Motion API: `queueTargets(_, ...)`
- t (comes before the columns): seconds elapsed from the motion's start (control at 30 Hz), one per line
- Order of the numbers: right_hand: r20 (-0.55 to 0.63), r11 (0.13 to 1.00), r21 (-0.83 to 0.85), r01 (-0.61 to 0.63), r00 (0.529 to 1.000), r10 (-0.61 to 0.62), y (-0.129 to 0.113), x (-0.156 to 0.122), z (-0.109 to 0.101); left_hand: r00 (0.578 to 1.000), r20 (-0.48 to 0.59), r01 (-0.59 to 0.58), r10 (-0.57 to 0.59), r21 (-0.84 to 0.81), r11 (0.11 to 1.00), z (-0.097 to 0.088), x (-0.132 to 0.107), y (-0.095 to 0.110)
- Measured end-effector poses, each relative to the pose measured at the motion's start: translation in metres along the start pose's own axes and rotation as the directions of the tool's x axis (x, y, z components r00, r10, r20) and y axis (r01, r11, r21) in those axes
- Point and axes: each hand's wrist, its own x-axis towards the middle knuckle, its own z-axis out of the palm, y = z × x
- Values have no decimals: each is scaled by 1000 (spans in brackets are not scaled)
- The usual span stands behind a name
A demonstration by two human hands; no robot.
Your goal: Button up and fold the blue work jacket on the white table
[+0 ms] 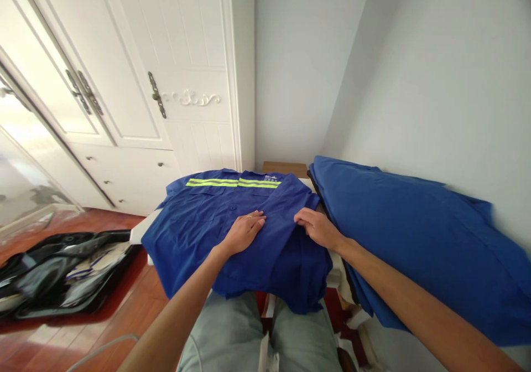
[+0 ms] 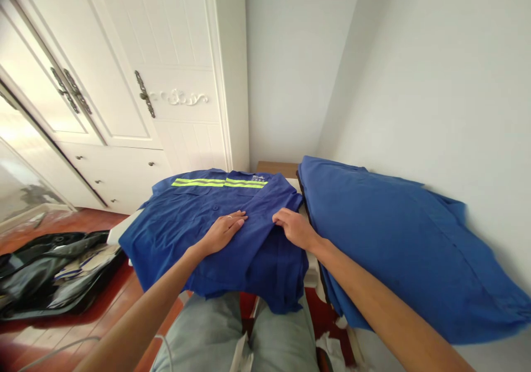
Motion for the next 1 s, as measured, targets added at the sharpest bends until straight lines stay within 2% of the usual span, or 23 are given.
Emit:
queueTargets(0.1, 95, 997, 49, 55, 994, -59, 1, -4, -1, 1000, -6, 2, -2, -10, 1000, 0, 0, 0)
queueTargets(0.17, 97, 997, 53, 49, 994, -54, -1, -7, -3, 1000, 5, -2, 2, 13, 1000, 1, 0, 1)
queueTargets(0.3, -110, 994, -65, -83, 991, 76, -15, -15, -10, 1000, 9, 1, -2, 64, 998, 2, -1, 2)
queueTargets(0.37, -182, 988, -123, -90, 981, 67, -27, -21, -9, 1000, 8, 10, -10, 80, 997, 3, -2, 3)
queueTargets(0.47, -102, 985, -169, -35, 995, 18, -46, -30, 5, 1000, 8, 17, -18, 83, 996, 5, -2, 3)
queueTargets(0.53, -29, 982, -176, -65, 998, 61, -60, -35, 17, 1000, 2, 3, -3, 38, 999, 4, -1, 5)
queueTargets(0.6, -81, 981, -134, -143, 988, 133, -75, -40, 28, 998, -61, -23, 18, -85, 996, 0, -1, 8)
queueTargets(0.67, -237, 980, -5, -200, 952, 193, -96, -47, 37, 969, -248, -39, -18, -222, 974, -7, -7, 13)
queueTargets(0.7, -308, 975, 85, -204, 925, 220, -109, -52, 42, 925, -372, -33, -71, -266, 964, -12, -13, 15)
queueTargets(0.73, -349, 963, 183, -195, 903, 250, -122, -59, 48, 857, -497, -14, -137, -287, 958, -16, -22, 17)
queueTargets(0.77, -346, 942, 283, -181, 896, 277, -135, -67, 57, 771, -604, 20, -202, -293, 956, -21, -33, 17)
queueTargets(0.83, -203, 867, 467, -174, 933, 297, -157, -85, 81, 582, -750, 112, -315, -309, 944, -28, -61, 16)
queueTargets(0.87, -102, 815, 545, -197, 949, 297, -163, -95, 97, 483, -794, 160, -369, -335, 929, -29, -77, 13)
queueTargets(0.93, 88, 666, 670, -328, 926, 368, -167, -112, 133, 269, -823, 246, -500, -443, 862, -28, -110, 4)
queueTargets(1.0, 255, 423, 765, -486, 831, 494, -161, -124, 167, 48, -745, 288, -665, -627, 724, -19, -140, -8)
